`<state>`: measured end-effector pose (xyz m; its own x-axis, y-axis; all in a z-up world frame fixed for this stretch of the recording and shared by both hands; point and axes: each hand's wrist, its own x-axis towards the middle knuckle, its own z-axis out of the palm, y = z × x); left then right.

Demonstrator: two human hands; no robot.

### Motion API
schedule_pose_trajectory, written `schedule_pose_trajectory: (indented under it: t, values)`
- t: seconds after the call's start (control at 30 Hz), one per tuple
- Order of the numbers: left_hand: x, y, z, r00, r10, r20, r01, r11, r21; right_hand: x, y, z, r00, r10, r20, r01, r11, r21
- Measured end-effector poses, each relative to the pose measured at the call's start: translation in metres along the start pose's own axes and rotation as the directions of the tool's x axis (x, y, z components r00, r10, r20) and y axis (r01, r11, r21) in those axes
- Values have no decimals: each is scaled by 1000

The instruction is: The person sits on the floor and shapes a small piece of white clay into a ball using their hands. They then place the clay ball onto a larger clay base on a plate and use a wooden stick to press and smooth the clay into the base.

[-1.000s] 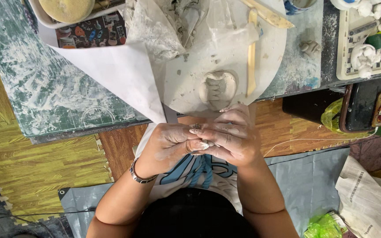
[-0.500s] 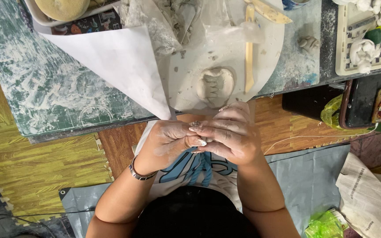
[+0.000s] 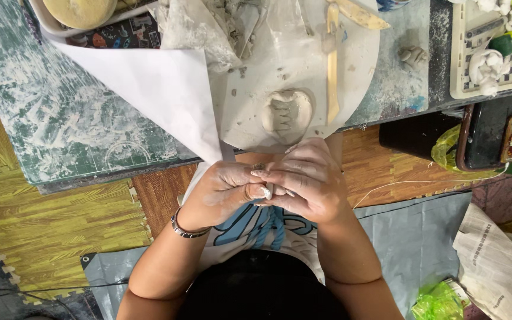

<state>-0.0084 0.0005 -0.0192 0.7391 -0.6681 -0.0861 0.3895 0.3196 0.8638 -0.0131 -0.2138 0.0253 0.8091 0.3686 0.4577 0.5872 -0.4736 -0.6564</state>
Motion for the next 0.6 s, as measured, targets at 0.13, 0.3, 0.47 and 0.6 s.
schedule_pose_trajectory:
  t: [0.13,0.3,0.47,0.6]
  values:
    - [1,5,2,998,-1,-69,9,994,112,1,-4,-3,1000,-6,-6,6,995,-104]
    - [2,10,8,988,-78,-131,68,994,-81,-5,-10,-8,998,48,39,-37,964,-262]
    - [2,8,10,982,-61,-176,72,996,60,-8,-8,-8,994,56,93,-33,973,-228]
    - [2,1,12,978,-83,-190,90,996,25,-10,-5,-8,996,65,64,-58,992,-113]
